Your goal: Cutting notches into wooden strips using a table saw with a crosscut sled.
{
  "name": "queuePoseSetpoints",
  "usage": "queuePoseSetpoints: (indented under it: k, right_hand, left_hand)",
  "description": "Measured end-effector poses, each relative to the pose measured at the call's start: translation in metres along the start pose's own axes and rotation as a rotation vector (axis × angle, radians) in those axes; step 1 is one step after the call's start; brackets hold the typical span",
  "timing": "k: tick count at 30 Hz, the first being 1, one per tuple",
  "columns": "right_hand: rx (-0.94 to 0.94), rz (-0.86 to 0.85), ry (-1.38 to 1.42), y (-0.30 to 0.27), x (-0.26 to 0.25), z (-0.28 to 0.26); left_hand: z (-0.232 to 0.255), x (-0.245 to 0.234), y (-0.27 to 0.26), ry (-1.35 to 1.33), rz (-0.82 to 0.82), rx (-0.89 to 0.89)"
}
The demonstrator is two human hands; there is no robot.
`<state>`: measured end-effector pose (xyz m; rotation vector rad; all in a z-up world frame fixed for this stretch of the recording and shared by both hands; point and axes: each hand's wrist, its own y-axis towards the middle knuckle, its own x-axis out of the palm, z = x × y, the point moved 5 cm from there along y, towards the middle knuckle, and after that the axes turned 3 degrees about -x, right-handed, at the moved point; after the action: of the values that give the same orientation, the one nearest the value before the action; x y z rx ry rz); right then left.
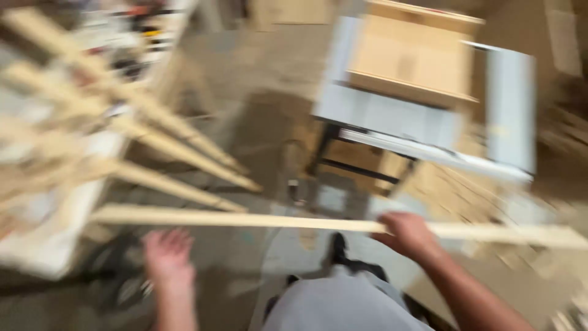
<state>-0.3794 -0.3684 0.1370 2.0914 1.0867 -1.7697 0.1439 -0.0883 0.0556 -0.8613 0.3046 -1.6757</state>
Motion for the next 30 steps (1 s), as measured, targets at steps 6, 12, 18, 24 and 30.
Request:
queuePoseSetpoints:
  k: [6, 12, 18, 24, 30]
  right_hand:
    - [0.506, -0.246, 0.007, 0.007, -0.024, 0.025]
    - [0.431, 0.017, 0.397, 0.064, -0.039, 0.036]
    - [0.287, 0.113, 0.781, 0.131, -0.067, 0.014]
    - [0.324, 0.131, 0.812, 0.204, -0.086, -0.05]
    - [0.415, 0.188, 0.77, 0.265, -0.1, -0.141]
  left_hand:
    - [-0.034, 0.069, -0.005, 0.27, 0.15, 0.092]
    - [-0.058, 0.13, -0.005, 0.351, 0.037, 0.16]
    - [-0.022, 0.135, 0.04, 0.429, 0.021, 0.067]
    - [0.086, 0.082, 0.218, 0.562, 0.41, 0.362]
    - [0.22, 0.101, 0.294, 0.625, 0.789, 0.552]
